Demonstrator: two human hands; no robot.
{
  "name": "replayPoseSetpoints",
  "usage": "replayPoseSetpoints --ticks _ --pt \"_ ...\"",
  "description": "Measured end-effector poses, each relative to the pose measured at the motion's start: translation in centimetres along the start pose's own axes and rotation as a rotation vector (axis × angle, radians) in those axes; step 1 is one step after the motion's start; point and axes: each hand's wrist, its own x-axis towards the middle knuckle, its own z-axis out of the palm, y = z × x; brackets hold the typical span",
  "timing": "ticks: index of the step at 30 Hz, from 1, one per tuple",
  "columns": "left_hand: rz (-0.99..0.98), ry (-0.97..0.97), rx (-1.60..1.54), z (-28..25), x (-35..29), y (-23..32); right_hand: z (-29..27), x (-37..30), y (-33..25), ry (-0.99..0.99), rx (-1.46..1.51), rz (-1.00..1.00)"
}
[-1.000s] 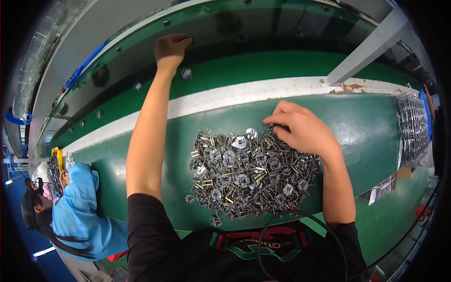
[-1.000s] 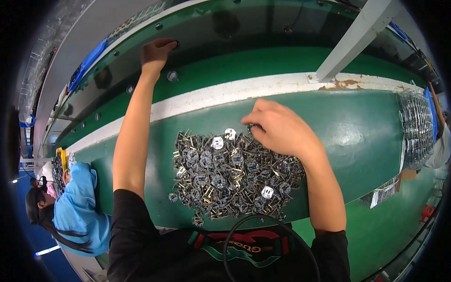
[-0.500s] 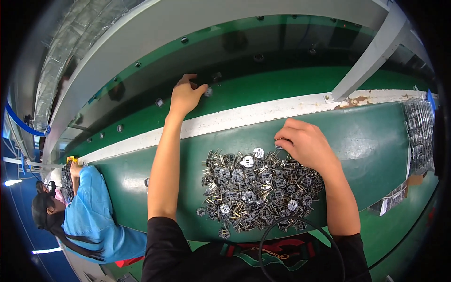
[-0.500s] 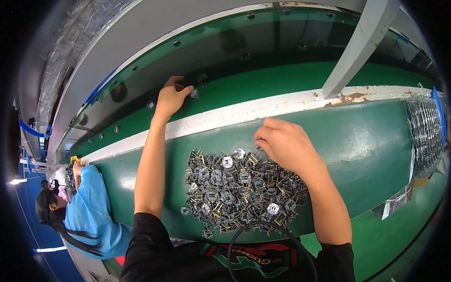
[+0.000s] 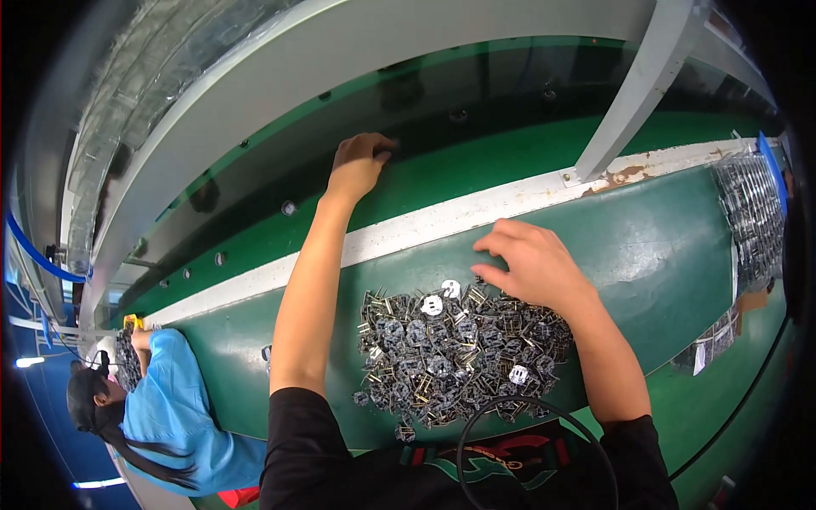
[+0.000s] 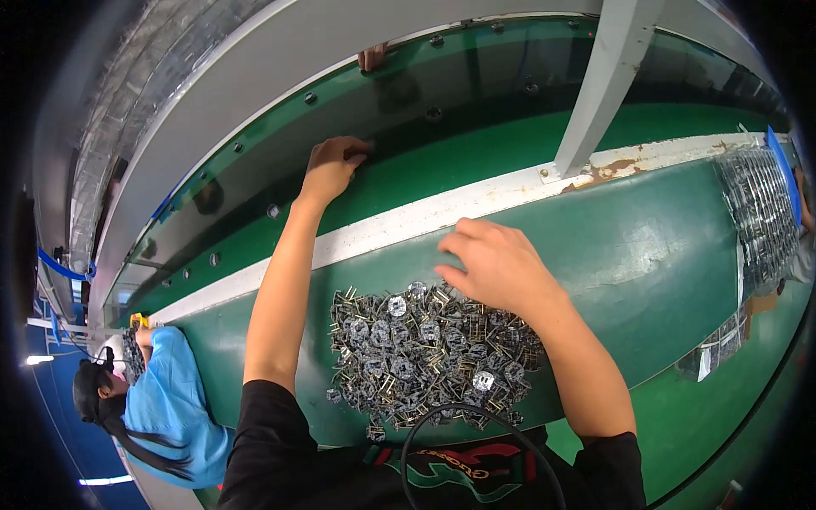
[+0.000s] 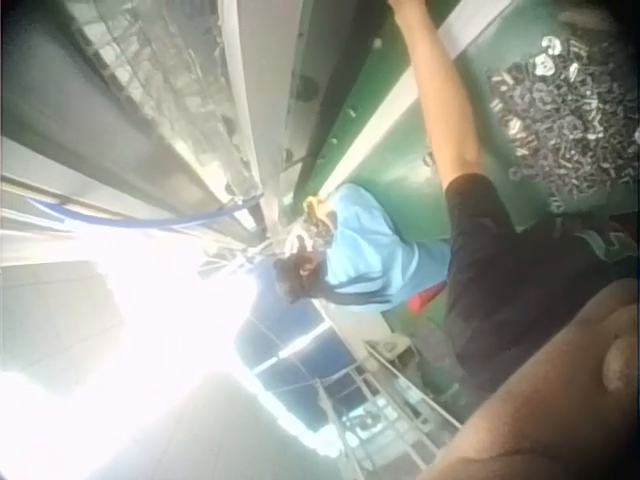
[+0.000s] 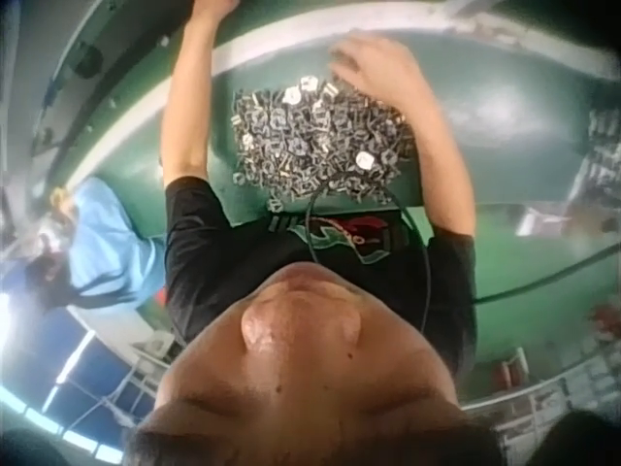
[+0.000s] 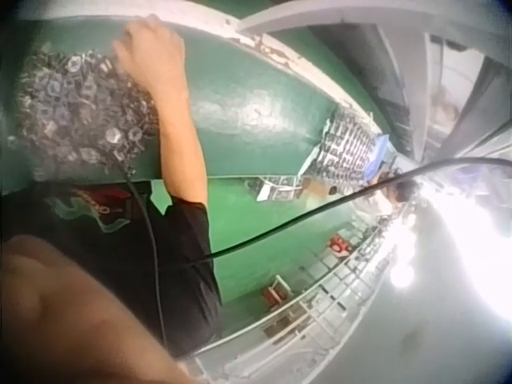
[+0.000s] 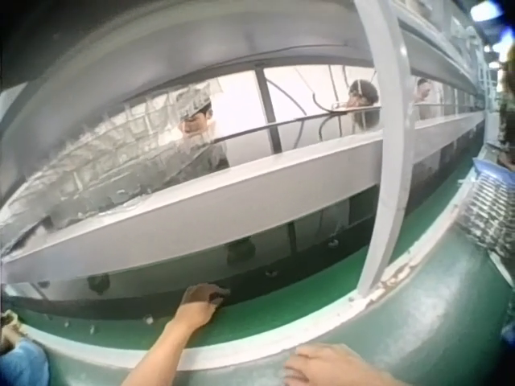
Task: The person assembles small metal pins into plastic housings by hand, taking the pins from a storage bin and inserting them into the housings.
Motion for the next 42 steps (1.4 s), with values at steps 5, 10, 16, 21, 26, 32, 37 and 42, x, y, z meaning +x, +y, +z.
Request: replayPoseSetpoints --ticks 5,10,16,21,26,32,37,42 --pt "-0.071 0.048 -0.109 -1.0 -1.4 3.2 0.6 3.7 2.9 0.123 0.082 0.047" --pt "-0.310 0.040 -0.728 -2.4 -5.5 7.1 1.6 9.4 1.7 0.134 0.255 -0.059" --pt "-0.467 0.039 -1.260 -2.0 -7.1 8.7 3.2 11.5 0.9 0.249 0.513 -0.030" --pt "-0.277 0.140 -0.507 -0.9 -3.1 5.6 0.5 8.2 0.9 0.287 0.871 0.340" --pt "-0.023 0.182 0.310 4.6 2.2 5.1 -0.4 1.6 1.2 0.251 1.094 0.540" --pt "-0.077 0.061 -0.368 2.2 0.1 10.1 -1.1 -2.0 1.5 0.339 1.216 0.463" --pt "-0.178 -0.031 -0.976 -2.3 -11.3 14.5 -0.8 -2.0 -0.2 0.237 1.195 0.425" --pt "-0.337 0.050 -1.133 -2.8 -18.5 15.3 0.5 -1.2 -3.3 0.219 0.901 0.167"
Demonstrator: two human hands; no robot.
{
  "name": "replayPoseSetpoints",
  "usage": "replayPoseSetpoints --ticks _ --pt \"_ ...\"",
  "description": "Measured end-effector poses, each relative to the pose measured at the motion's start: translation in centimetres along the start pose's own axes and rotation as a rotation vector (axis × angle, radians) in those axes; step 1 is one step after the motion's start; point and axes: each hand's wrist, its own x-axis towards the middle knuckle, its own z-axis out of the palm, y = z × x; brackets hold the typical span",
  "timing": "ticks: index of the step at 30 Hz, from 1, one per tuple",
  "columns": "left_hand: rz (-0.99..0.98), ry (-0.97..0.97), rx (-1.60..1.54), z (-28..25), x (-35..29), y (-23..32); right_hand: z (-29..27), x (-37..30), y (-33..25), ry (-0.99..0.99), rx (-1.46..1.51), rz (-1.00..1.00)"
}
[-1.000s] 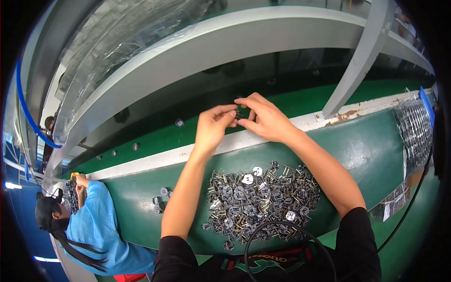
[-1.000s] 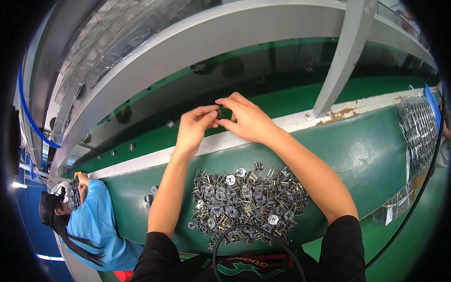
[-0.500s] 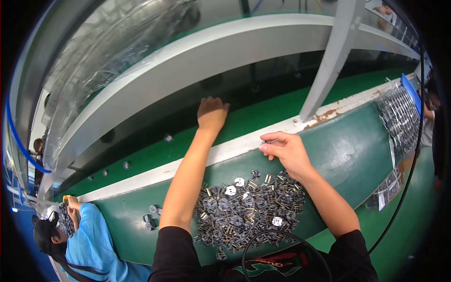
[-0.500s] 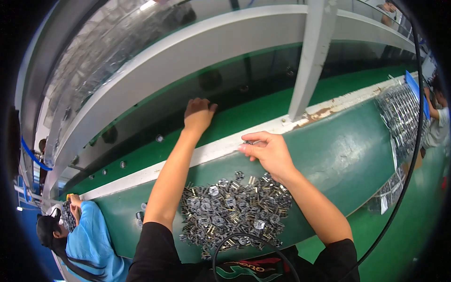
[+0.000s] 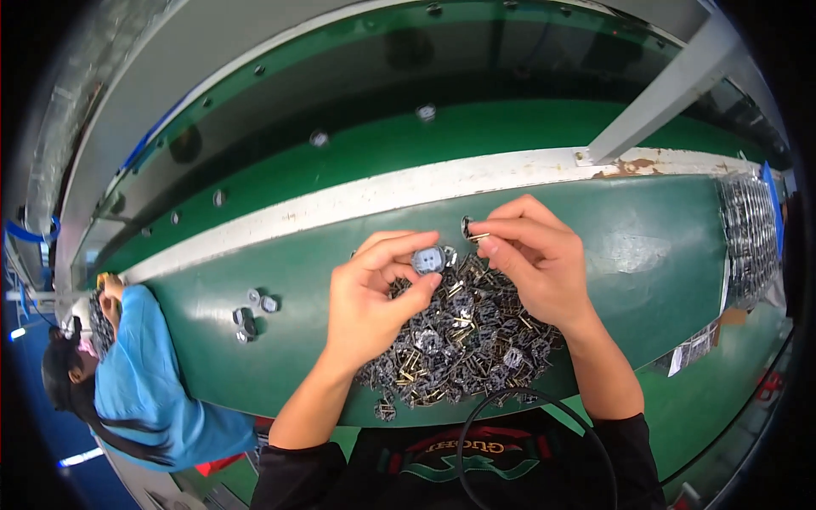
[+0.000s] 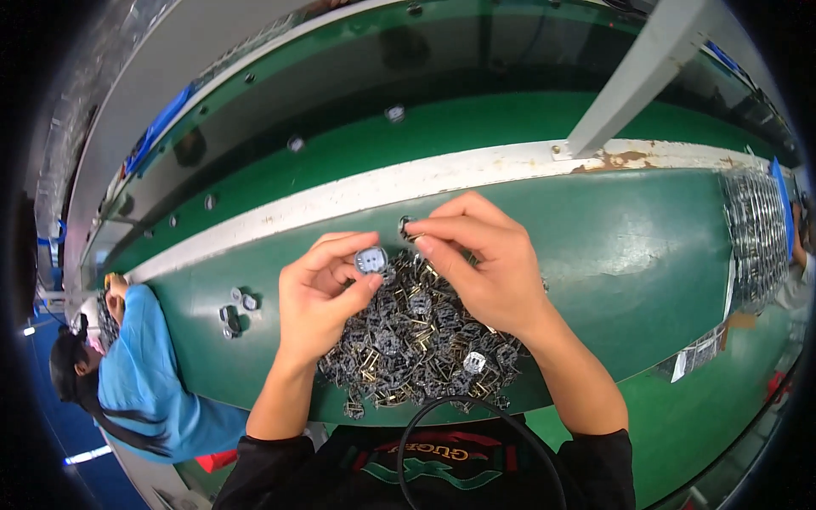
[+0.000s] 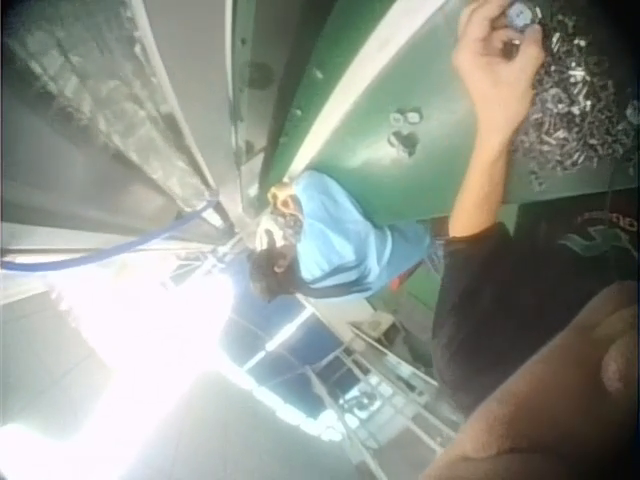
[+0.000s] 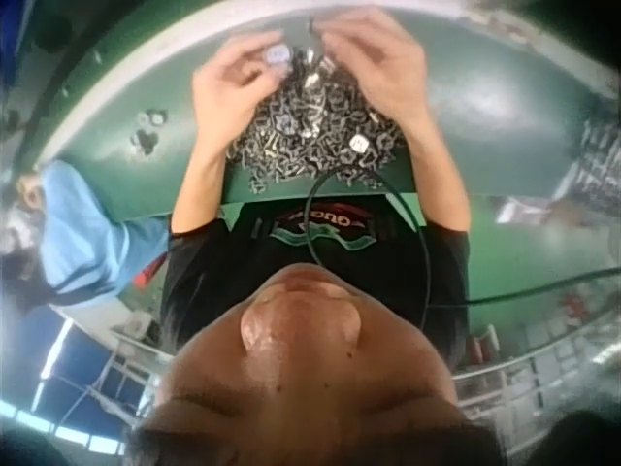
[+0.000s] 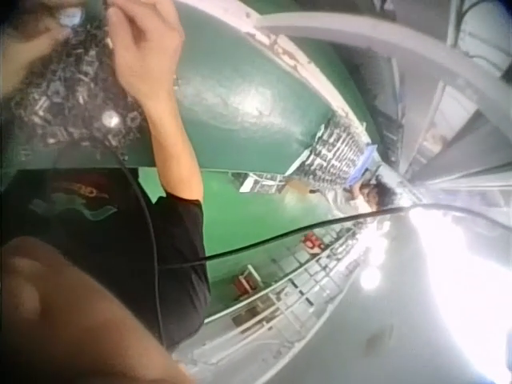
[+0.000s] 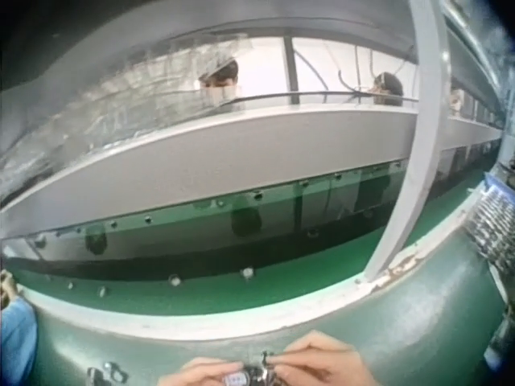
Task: The person assembles small metal pins into plastic housings by hand, taking the pins from a storage bin and inserting them into the housings.
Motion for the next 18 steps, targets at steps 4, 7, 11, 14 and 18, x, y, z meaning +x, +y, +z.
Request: replayPoseSetpoints --ticks 4,7,11,14,18 --pt "-0.038 0.033 -0.122 0.0 -2.7 -0.9 2.1 -0.5 -0.9 -0.162 -0.178 -0.097" --pt "-0.039 -0.007 -0.239 -0.6 -3.4 -0.6 2.6 -0.5 -1.8 -0.258 -0.266 -0.159" --pt "-0.123 -0.130 -0.230 -1.6 -3.5 -0.6 2.0 0.6 -2.3 -0.433 -0.426 -0.346" --pt "-0.153 -0.086 -0.293 -1.4 -3.3 0.4 2.0 1.3 -3.8 -0.444 -0.630 -0.694" --pt "-0.083 -0.084 -0.209 -1.5 -3.4 -0.3 2.0 0.9 -3.5 -0.386 -0.512 -0.657"
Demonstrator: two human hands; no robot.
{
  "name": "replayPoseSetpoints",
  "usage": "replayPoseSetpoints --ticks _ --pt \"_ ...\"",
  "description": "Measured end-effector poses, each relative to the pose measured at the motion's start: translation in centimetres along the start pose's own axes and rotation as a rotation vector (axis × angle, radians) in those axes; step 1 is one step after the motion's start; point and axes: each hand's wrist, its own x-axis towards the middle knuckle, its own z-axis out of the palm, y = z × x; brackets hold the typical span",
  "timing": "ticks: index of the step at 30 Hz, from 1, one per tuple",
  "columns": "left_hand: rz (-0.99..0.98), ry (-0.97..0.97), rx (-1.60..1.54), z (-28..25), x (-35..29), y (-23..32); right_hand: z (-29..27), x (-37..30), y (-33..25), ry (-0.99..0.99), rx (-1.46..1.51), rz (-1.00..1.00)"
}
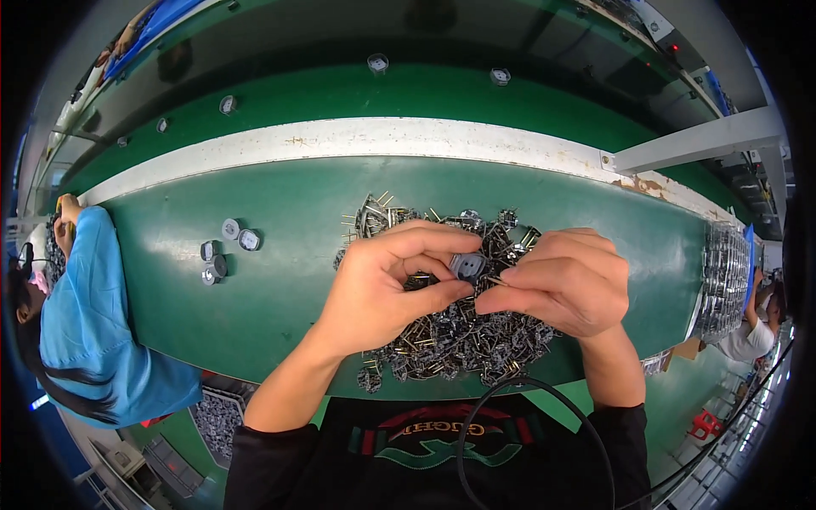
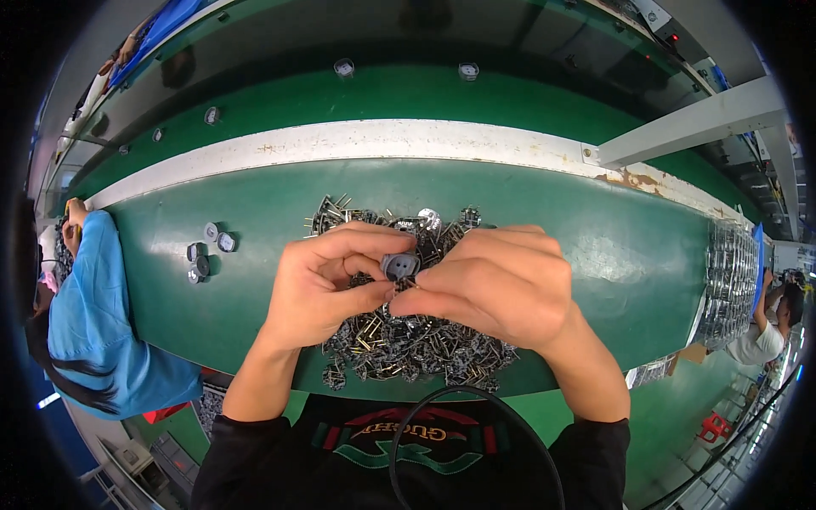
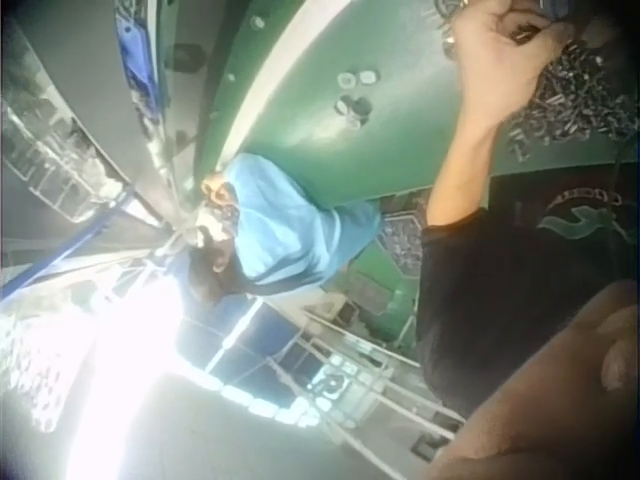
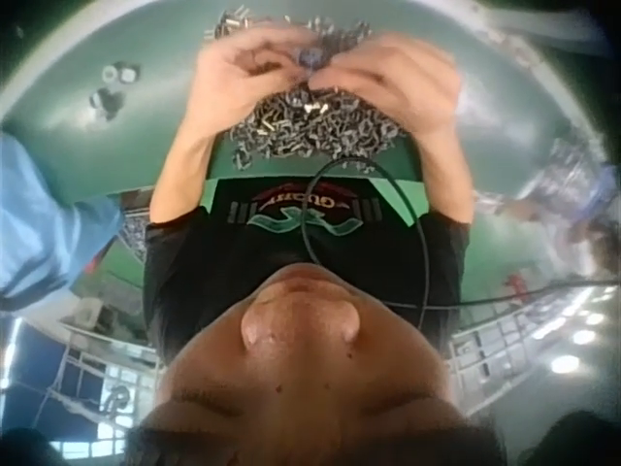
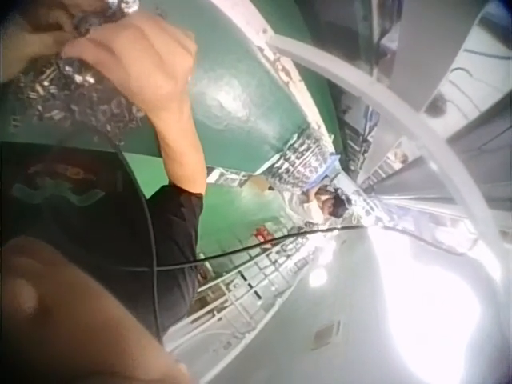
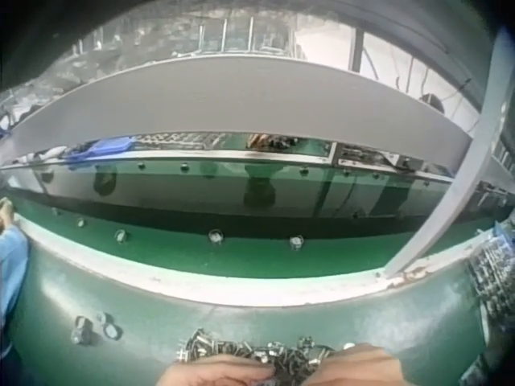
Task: The person assembles small metal pins into plastic housings by hand, taking the pins from a storage bin and inserting them into the housings.
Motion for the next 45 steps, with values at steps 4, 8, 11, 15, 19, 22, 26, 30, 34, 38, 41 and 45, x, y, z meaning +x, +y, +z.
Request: replayPoseSetpoints --ticks 4,8,11,15,19,22,26,30,34,38,41,45 --pt "-0.003 -0.015 -0.134 0.5 -0.1 -0.3 1.3 0.0 -0.4 0.122 -0.006 0.110" --pt "-0.021 0.022 -0.217 0.4 -0.1 -0.3 1.6 -0.2 -1.2 0.102 -0.150 0.157" --pt "0.007 0.038 -0.200 0.4 -0.1 -0.3 1.5 0.1 -1.7 0.066 -0.214 0.114" --pt "0.004 0.064 -0.142 0.4 0.0 -0.2 0.9 0.3 -2.1 0.008 -0.233 0.135" --pt "0.027 0.039 -0.112 -0.2 -0.3 -0.5 1.2 0.2 -2.3 -0.035 -0.251 0.153" --pt "0.058 0.045 -0.073 -0.2 -0.5 -0.2 1.7 0.0 -2.1 -0.010 -0.282 0.118" --pt "-0.001 0.070 -0.083 -0.2 -0.7 -0.2 3.0 -0.9 -0.8 0.094 -0.234 0.048" --pt "-0.033 0.089 -0.062 0.7 -0.2 0.5 3.2 -2.3 -0.1 0.106 -0.242 0.048" --pt "-0.101 0.104 0.087 0.6 1.3 0.8 1.7 -3.3 1.0 0.028 -0.005 0.157" --pt "0.052 0.158 0.580 0.6 7.2 2.6 -3.2 -4.1 3.6 0.122 0.098 0.570" --pt "0.233 0.142 0.810 0.4 16.3 2.5 -6.3 -6.5 6.8 -0.014 -0.238 0.500" --pt "0.194 0.175 0.876 -0.3 28.5 0.3 -4.7 -7.0 6.0 -0.177 -0.114 0.501"
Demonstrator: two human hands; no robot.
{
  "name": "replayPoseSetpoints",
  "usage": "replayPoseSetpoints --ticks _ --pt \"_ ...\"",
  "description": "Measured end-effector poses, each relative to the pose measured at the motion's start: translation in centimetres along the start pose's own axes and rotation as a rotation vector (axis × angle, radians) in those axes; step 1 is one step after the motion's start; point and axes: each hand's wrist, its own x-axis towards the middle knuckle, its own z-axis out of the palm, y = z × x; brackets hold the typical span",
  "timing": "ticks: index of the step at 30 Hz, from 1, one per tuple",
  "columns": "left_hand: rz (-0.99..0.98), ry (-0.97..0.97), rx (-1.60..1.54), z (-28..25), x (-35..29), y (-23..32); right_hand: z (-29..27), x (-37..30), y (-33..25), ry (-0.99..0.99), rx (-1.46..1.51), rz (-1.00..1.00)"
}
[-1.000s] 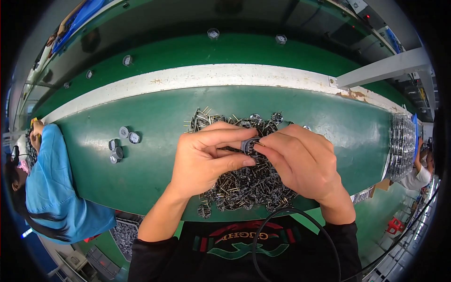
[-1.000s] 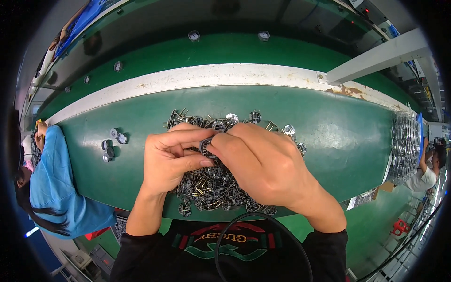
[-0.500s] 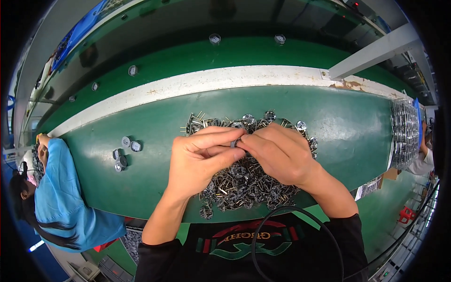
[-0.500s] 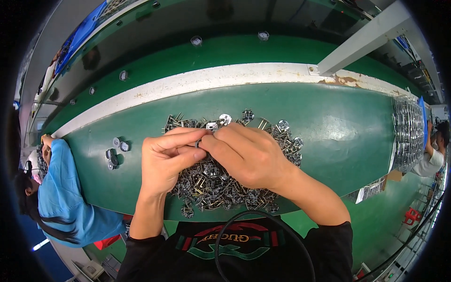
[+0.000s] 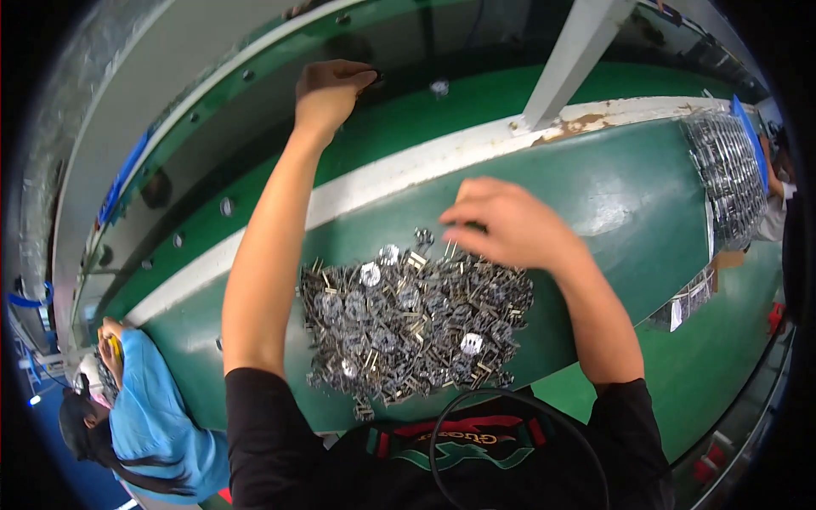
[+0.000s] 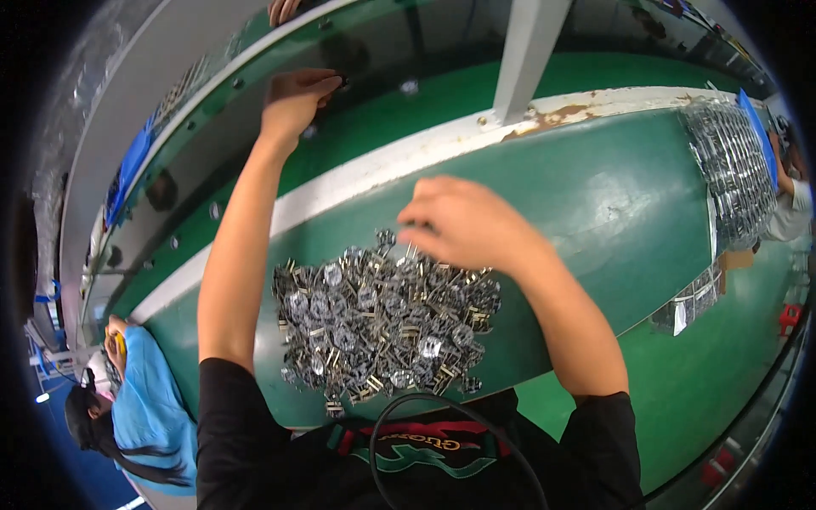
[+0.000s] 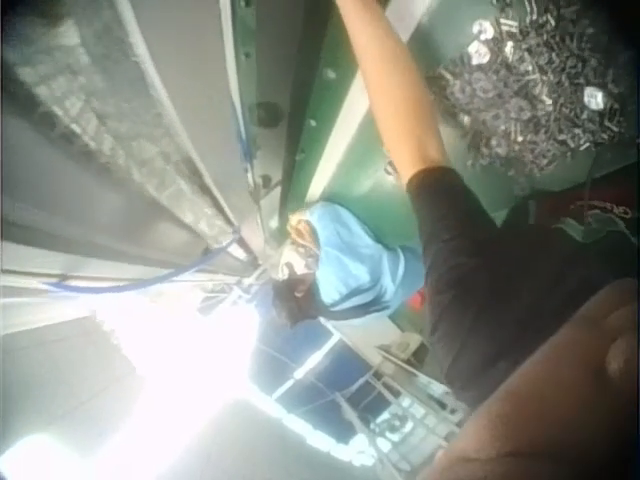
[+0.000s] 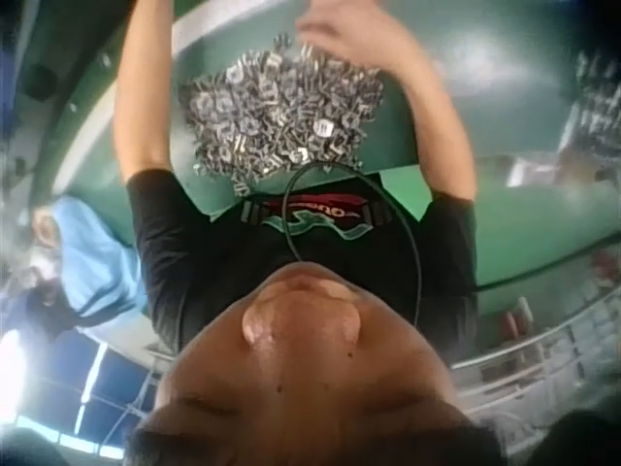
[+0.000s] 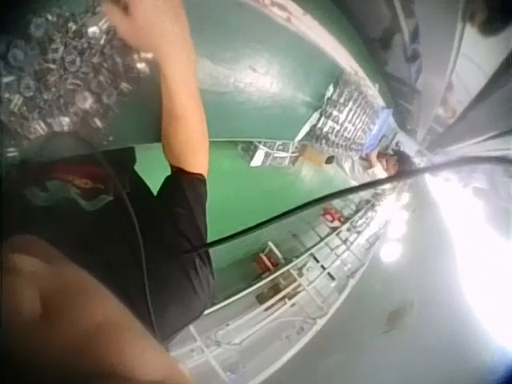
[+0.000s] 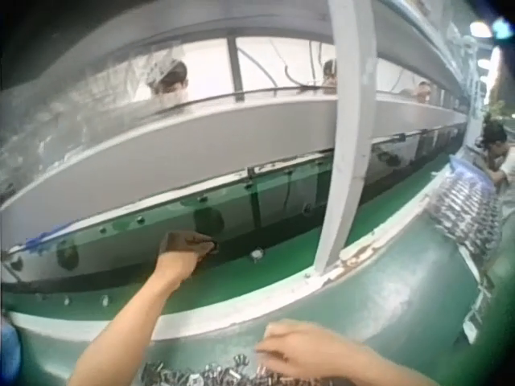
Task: The person assembles small metal pins into plastic housings by hand, taking the pins from a storage bin and inserting them into the housings.
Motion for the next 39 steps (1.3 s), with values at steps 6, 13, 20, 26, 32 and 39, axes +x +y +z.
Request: replayPoseSetpoints --ticks 6,13,20,26,32,39 --pt "0.088 0.040 0.271 5.0 6.7 -2.6 1.2 0.2 0.4 -0.160 0.135 0.105" --pt "0.154 -0.150 0.451 10.0 1.8 5.3 -1.4 -0.6 1.4 0.090 0.291 0.152" --pt "0.257 -0.233 -0.043 7.7 -3.2 5.2 -2.0 -0.4 1.6 0.346 0.550 0.281" --pt "-0.022 -0.362 -0.472 0.5 -14.3 7.1 -0.6 0.6 -1.0 0.640 0.302 0.014" --pt "-0.058 -0.344 -0.492 -1.4 -18.3 6.6 1.1 1.2 -3.6 0.574 0.051 -0.127" --pt "-0.099 -0.346 -0.560 -1.1 -19.7 6.1 2.2 1.2 -4.6 0.562 -0.125 -0.195"
